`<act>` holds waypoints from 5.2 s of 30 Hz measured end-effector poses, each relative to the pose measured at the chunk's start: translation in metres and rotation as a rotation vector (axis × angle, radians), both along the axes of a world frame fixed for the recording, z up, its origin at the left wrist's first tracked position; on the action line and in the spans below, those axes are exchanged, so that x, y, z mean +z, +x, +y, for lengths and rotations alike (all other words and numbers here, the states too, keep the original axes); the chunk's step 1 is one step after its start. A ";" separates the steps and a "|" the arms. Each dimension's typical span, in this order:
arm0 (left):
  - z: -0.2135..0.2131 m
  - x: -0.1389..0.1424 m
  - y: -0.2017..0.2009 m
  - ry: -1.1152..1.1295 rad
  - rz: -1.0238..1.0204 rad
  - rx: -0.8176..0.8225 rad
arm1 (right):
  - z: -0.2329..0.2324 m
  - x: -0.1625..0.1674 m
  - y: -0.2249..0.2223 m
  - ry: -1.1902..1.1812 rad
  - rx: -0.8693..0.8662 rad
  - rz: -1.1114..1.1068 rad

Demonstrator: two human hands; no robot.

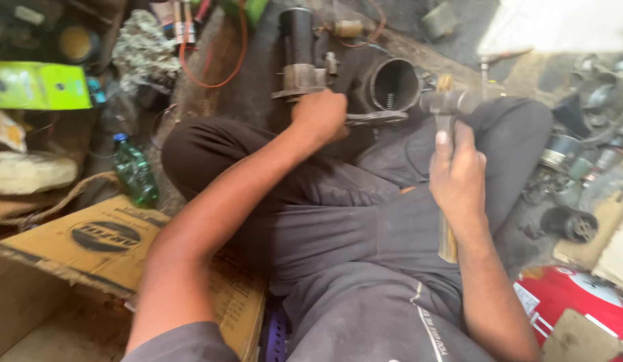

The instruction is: The person sits on the floor and uses pliers to adjust a spring, then uses a hammer to tap a cylindrical motor component. They wipe the component with a cloth, insert a small metal piece, and continue assembling the motor parts.

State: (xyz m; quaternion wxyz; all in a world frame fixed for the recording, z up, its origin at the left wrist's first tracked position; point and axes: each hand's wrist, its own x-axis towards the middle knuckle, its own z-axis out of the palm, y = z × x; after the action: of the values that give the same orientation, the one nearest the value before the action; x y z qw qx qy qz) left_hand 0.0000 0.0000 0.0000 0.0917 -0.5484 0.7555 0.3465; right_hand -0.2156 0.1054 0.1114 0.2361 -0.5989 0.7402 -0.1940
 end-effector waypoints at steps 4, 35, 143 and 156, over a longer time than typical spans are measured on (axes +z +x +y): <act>0.002 0.019 0.005 -0.003 0.037 -0.006 | -0.008 0.028 -0.002 0.124 -0.147 -0.219; -0.010 0.025 0.020 -0.121 0.051 -0.002 | -0.047 0.062 0.033 0.118 0.125 0.113; -0.011 -0.025 0.027 -0.174 0.183 -0.008 | -0.145 -0.069 -0.034 -0.388 0.309 0.145; -0.102 -0.021 0.076 -0.478 0.279 0.842 | -0.168 -0.064 0.031 -0.197 0.644 0.153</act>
State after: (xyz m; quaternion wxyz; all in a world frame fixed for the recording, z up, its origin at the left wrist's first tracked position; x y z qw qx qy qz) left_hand 0.0763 -0.1019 -0.0212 -0.2863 -0.7597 0.5317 0.2410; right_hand -0.1846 -0.0628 0.0476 0.1699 -0.8345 0.5065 -0.1347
